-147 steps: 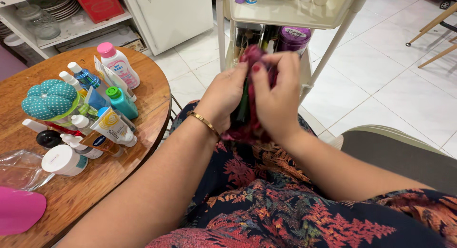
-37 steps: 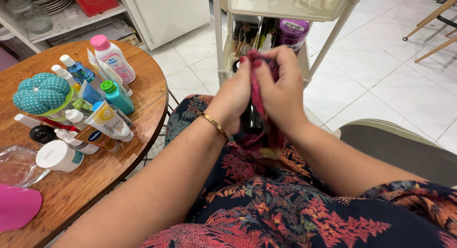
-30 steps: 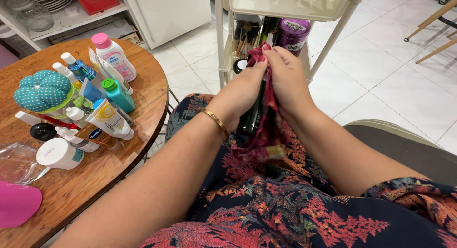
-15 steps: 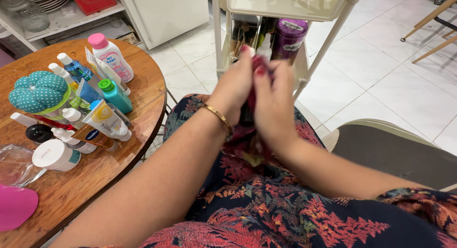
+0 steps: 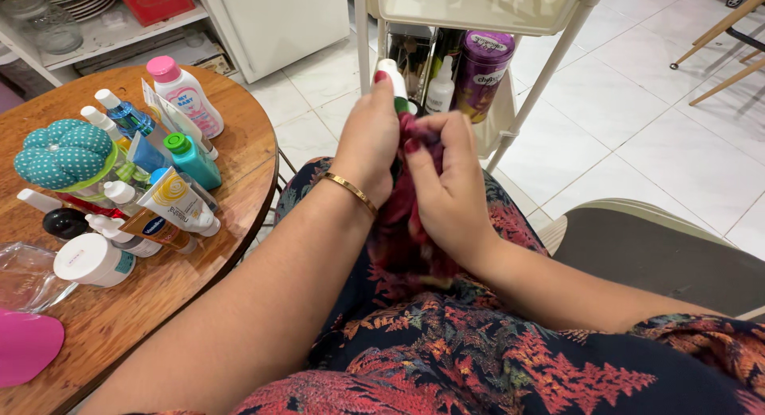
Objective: The person sits with a cloth and wipes the surfaces of various cosmetic bottles and tubes one by one. They pick up each item from a round table, wipe it thoroughly, and place it on a nearby rolling cart.
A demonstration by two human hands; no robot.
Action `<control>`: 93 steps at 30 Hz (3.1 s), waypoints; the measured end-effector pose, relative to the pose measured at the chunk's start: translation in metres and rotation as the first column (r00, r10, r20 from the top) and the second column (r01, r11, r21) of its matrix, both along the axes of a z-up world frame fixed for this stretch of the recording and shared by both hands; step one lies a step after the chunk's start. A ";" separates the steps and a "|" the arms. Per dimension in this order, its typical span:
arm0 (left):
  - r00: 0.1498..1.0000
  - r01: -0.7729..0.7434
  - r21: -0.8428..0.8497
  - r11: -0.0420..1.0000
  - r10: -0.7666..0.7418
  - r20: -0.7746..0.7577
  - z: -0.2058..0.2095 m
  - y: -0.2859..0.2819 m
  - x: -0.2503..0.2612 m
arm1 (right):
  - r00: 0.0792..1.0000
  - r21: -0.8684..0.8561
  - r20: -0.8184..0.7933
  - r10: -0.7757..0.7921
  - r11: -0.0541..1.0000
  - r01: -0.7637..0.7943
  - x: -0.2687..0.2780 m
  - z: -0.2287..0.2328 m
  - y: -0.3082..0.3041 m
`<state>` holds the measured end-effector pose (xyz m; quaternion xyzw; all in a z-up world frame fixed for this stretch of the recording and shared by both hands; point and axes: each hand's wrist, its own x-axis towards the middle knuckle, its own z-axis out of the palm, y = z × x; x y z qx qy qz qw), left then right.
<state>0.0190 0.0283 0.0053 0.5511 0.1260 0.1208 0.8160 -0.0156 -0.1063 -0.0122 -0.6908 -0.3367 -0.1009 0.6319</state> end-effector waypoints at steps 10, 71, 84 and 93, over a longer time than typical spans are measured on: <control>0.997 -0.010 0.082 0.997 0.003 0.076 0.005 -0.022 -0.004 | 0.995 0.050 0.006 -0.102 0.994 0.101 0.043 -0.004 0.004; 0.929 0.267 0.238 0.934 -0.184 -0.320 0.024 -0.010 0.084 | 0.999 0.220 0.027 -0.021 0.975 0.014 0.143 0.038 -0.014; 0.983 0.075 0.057 0.996 -0.063 -0.175 -0.026 0.024 0.099 | 0.840 0.048 0.398 -0.369 0.923 0.382 0.321 0.025 -0.003; 0.961 0.024 0.071 0.997 -0.003 -0.277 -0.015 0.044 0.072 | 0.773 -0.191 0.527 -0.354 0.837 0.513 0.405 0.015 0.067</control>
